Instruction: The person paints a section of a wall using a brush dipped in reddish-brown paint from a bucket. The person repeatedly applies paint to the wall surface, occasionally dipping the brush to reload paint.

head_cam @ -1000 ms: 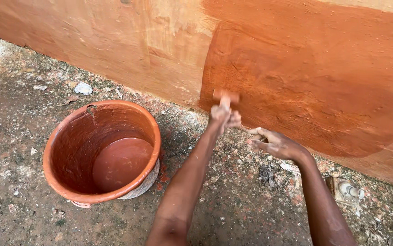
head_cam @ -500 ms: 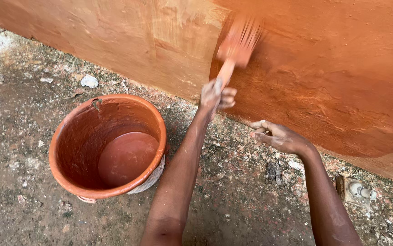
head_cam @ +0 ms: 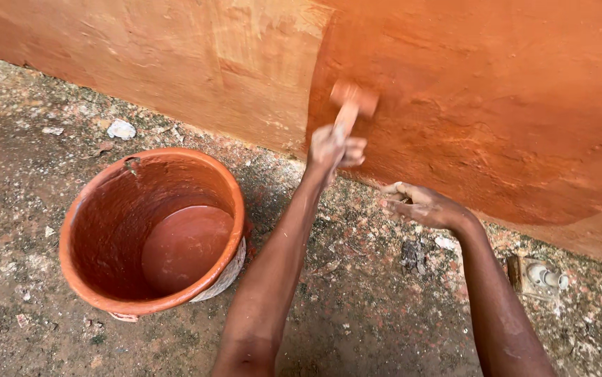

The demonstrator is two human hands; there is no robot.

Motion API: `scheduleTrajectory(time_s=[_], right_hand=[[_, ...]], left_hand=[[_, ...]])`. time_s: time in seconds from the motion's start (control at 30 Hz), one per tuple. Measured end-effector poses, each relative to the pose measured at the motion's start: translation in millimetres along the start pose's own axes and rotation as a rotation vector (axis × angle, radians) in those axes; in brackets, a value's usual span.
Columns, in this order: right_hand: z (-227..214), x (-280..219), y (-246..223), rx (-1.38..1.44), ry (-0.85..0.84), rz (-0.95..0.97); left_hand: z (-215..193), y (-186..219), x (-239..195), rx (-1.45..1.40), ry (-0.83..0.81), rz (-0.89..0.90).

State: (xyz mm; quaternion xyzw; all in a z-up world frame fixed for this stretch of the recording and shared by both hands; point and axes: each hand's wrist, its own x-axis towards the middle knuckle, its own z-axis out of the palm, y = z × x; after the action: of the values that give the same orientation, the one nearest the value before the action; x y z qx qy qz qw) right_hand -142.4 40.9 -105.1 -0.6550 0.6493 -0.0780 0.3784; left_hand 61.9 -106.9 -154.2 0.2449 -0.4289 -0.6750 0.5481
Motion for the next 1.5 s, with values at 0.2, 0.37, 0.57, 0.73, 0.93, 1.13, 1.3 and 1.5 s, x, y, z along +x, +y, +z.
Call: scheduleTrajectory(time_s=[0.2,0.37,0.57,0.73,0.93,1.13,1.3,1.5], right_hand=[[-6.1,-2.4,3.0,0.048,0.016,0.071],[-0.8,4.7,18.5,0.018,0.025,0.121],[19.7,32.9,64.6,0.305,-0.069,0.016],[49.4,49.0,73.3,0.396,0.016,0.316],[67.4,77.7,63.9,0.764,0.181,0.398],[58.6,86.1,98.0,0.675,0.289,0.465],[26.7,53.5,135.2,0.619,0.382,0.274],[-22.3,-20.8,143.8,0.998,0.700,0.276]], left_hand=[[72.7,68.9,-10.8,0.084,-0.081,0.024],[78.7,33.8,-17.0,0.160,-0.133,-0.044],[41.1,-84.7,-45.6,0.292,0.047,-0.366],[18.9,-140.9,-55.7,0.172,0.044,-0.627],[36.5,-160.4,-56.9,0.530,-0.058,-0.647],[52.3,-153.3,-62.6,0.683,-0.682,-0.639],[56.1,-133.0,-36.6,0.468,-0.897,-0.497],[51.7,-142.1,-23.6,0.526,-0.593,-0.479]])
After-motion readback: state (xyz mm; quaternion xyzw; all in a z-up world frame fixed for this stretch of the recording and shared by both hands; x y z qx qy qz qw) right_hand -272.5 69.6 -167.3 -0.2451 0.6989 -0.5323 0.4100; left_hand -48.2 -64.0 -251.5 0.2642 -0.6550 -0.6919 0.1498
